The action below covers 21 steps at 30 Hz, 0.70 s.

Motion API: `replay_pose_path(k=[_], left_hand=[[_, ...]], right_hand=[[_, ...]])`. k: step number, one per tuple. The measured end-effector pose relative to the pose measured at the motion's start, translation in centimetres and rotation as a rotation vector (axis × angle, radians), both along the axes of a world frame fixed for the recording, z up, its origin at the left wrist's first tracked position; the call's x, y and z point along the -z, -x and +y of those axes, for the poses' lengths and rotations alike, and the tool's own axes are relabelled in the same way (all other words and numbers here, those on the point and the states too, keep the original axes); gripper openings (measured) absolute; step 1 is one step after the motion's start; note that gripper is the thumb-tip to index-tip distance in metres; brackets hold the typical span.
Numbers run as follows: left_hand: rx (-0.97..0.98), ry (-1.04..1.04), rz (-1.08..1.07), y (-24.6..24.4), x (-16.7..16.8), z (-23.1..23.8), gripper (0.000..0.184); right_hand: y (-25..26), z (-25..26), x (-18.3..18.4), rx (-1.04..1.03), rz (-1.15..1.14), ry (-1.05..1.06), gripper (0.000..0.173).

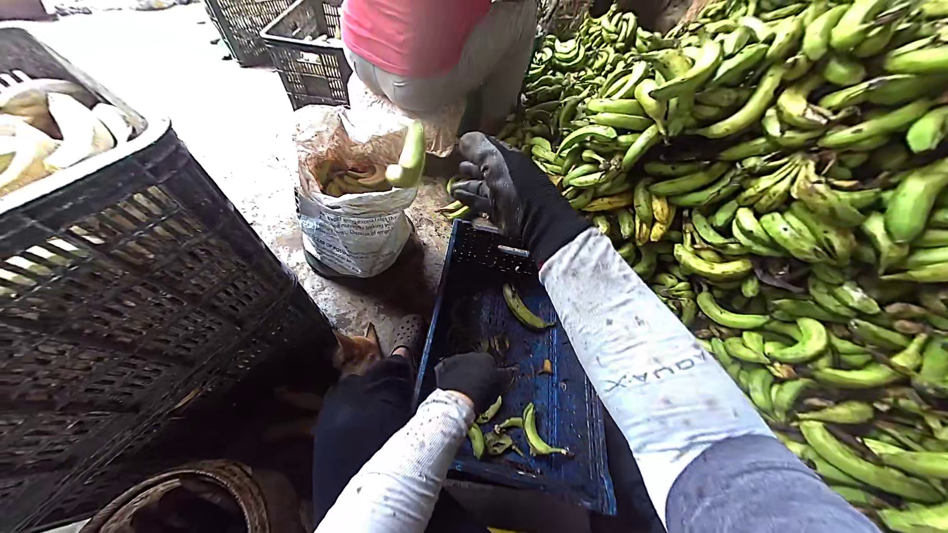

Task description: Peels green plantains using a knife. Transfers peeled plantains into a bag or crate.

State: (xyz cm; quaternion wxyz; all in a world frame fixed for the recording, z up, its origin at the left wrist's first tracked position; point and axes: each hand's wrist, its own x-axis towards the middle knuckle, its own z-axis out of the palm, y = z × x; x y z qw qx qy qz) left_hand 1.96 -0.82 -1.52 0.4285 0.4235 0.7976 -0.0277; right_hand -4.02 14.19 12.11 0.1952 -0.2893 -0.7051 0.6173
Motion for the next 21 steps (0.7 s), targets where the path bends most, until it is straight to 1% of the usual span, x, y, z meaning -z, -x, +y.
replay_pose_path(k=[1,2,3,4,5,6,8,10,12,14,16,19,21], left_hand=[[-0.008,-0.011,0.004,0.2,-0.4,-0.2,0.056],[-0.014,-0.022,0.003,0.4,-0.8,-0.3,0.057],[-0.02,-0.031,-0.003,0.7,-1.1,-0.5,0.057],[-0.025,-0.036,-0.009,0.8,-1.3,-0.7,0.056],[-0.024,-0.035,-0.019,0.8,-1.6,-0.9,0.056],[-0.018,-0.035,-0.029,0.8,-1.8,-1.1,0.057],[0.008,-0.028,-0.039,0.7,-2.0,-1.4,0.056],[0.036,-0.011,-0.036,0.5,-2.2,-1.3,0.055],[0.055,-0.007,-0.034,0.3,-2.4,-1.1,0.054],[0.069,0.001,-0.031,0.1,-2.7,-0.8,0.053],[0.08,0.026,-0.025,-0.2,-3.0,-0.1,0.054],[0.099,0.039,-0.012,-0.8,-2.9,0.8,0.052],[0.09,0.026,-0.019,-1.1,-2.6,1.4,0.051]], right_hand=[[-0.2,0.3,0.4,-0.004,-0.039,-0.101,0.045],[-1.2,1.0,1.9,-0.025,-0.118,-0.241,0.045],[-2.8,1.8,4.5,-0.048,-0.247,-0.398,0.044],[-4.9,2.3,7.9,-0.055,-0.392,-0.505,0.042],[-7.7,2.4,11.9,-0.078,-0.545,-0.551,0.041],[-10.5,2.2,15.7,-0.126,-0.737,-0.511,0.044],[-16.4,1.0,22.8,-0.246,-1.056,-0.345,0.047],[-21.0,-1.3,27.9,-0.338,-1.309,-0.205,0.049],[-24.4,-3.5,32.2,-0.366,-1.455,-0.137,0.052],[-26.3,-5.4,35.0,-0.333,-1.529,-0.116,0.063],[-26.9,-6.7,36.3,-0.288,-1.587,-0.121,0.075],[-27.6,-7.1,38.9,-0.2,-1.596,-0.17,0.085],[-28.1,-6.8,39.4,-0.193,-1.588,-0.17,0.092]])
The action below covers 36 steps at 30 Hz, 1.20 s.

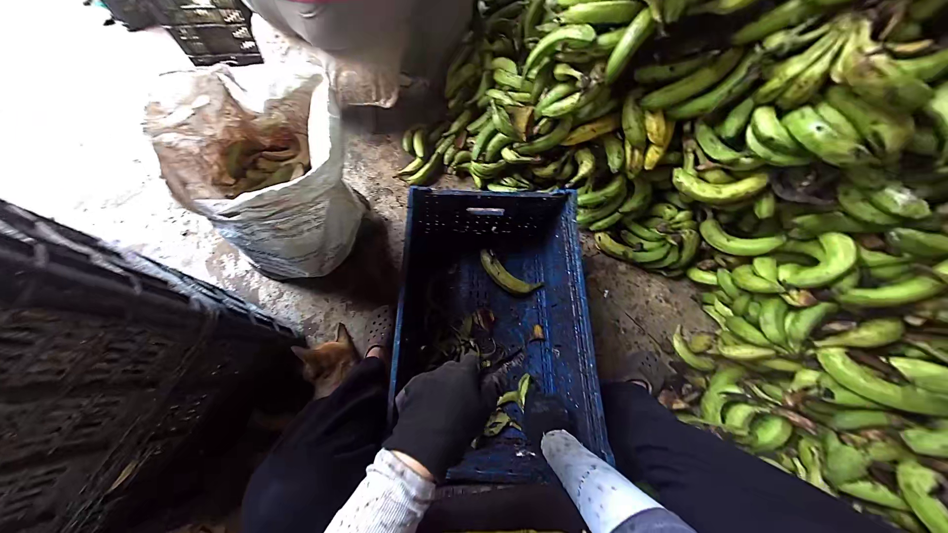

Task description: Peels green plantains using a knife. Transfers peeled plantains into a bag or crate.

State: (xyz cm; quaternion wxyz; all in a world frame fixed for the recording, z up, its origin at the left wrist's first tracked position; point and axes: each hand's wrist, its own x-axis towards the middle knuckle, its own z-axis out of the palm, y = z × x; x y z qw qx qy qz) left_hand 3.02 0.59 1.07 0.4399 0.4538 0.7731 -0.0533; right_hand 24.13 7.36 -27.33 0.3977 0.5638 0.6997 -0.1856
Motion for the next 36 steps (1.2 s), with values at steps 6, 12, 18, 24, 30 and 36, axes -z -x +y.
replay_pose_path(k=[6,12,18,24,30,36], left_hand=[[-0.233,-0.303,-0.175,0.8,0.9,0.6,0.048],[-0.532,-0.753,-0.414,1.0,2.3,-0.6,0.039],[-0.565,-0.942,-0.746,-1.7,2.2,-1.1,0.036],[-0.528,-0.917,-1.004,-4.5,2.4,-0.9,0.042],[-0.475,-0.888,-1.054,-4.7,3.1,-0.3,0.053],[-0.457,-0.884,-1.051,-4.6,3.1,-0.2,0.049]], right_hand=[[0.6,3.4,-2.7,0.492,0.645,0.158,0.07],[4.0,9.0,-17.0,0.731,1.653,0.293,0.049],[0.9,11.2,-27.0,0.593,1.809,0.086,0.062],[1.8,10.2,-27.7,0.63,1.969,0.168,0.049],[4.1,6.9,-25.2,0.92,1.97,0.273,0.039],[4.5,5.3,-24.3,1.043,2.082,0.429,0.042]])
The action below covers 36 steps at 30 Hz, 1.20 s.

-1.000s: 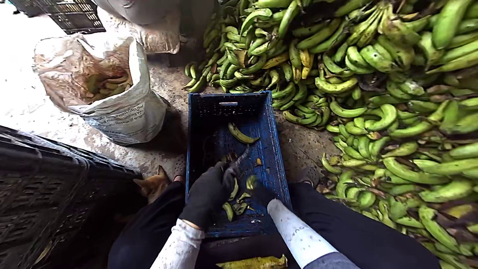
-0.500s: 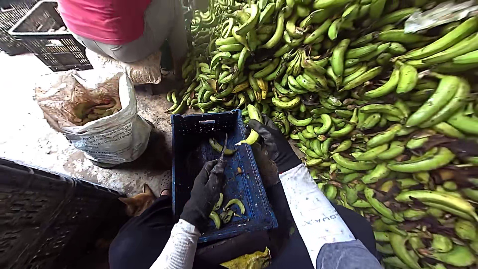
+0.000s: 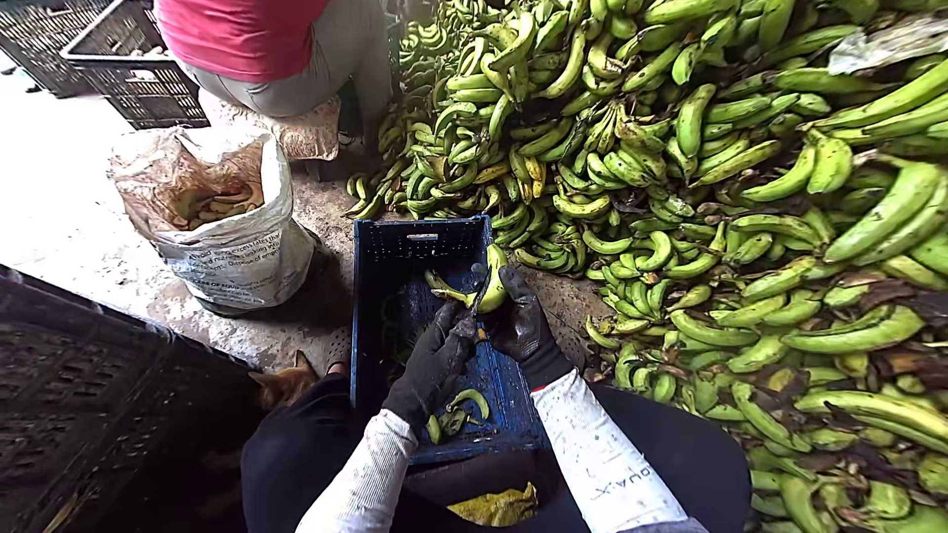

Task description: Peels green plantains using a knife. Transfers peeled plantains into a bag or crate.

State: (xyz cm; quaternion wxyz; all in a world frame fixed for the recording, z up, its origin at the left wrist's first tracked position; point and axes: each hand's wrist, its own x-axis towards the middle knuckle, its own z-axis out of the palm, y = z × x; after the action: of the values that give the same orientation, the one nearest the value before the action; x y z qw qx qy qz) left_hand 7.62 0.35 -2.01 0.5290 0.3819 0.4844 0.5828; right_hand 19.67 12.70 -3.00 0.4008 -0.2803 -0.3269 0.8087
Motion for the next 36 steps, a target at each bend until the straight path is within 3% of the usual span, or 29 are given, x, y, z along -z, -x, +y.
replay_pose_path(k=[6,11,13,15,16,17,19,22,25,28,32,36], left_hand=[[-0.061,0.052,-0.018,-0.2,-0.1,0.0,0.047],[-0.133,0.137,-0.162,-0.2,-0.2,0.0,0.03],[-0.149,0.132,0.053,0.0,0.0,0.0,0.032],[-0.064,0.188,0.421,0.4,0.2,-0.4,0.048],[-0.009,0.195,0.506,0.3,0.4,-0.5,0.051],[0.03,0.186,0.473,0.0,0.5,-0.5,0.051],[0.083,0.148,0.167,-0.4,0.2,-0.5,0.044],[0.185,0.147,-0.154,0.7,-0.2,-0.7,0.038],[0.094,0.129,-0.128,1.9,-0.8,-0.8,0.037],[-0.018,0.056,-0.1,3.0,-1.9,-1.2,0.033],[-0.015,-0.015,-0.06,2.7,-3.0,-1.6,0.031],[-0.014,-0.104,-0.061,1.7,-3.8,-2.2,0.031]], right_hand=[[0.1,-0.6,0.6,0.044,-0.042,-0.064,0.039],[-0.1,-0.9,1.0,0.009,-0.181,-0.303,0.057],[0.0,-0.9,0.7,0.045,-0.279,-0.312,0.053],[0.3,-0.7,0.6,0.102,-0.445,-0.307,0.05],[0.3,-0.6,0.7,0.122,-0.495,-0.3,0.05],[0.3,-0.4,0.9,0.125,-0.512,-0.298,0.05],[0.0,0.2,1.2,0.044,-0.501,-0.291,0.045],[-1.5,1.5,1.6,-0.28,-0.352,-0.229,0.044],[-2.9,2.5,0.6,-0.558,-0.277,-0.285,0.044],[-4.5,3.6,-0.5,-0.645,-0.399,-0.288,0.043],[-5.6,4.8,-0.7,-0.626,-0.586,-0.284,0.035],[-6.5,5.8,1.9,-0.399,-0.776,-0.286,0.045]])
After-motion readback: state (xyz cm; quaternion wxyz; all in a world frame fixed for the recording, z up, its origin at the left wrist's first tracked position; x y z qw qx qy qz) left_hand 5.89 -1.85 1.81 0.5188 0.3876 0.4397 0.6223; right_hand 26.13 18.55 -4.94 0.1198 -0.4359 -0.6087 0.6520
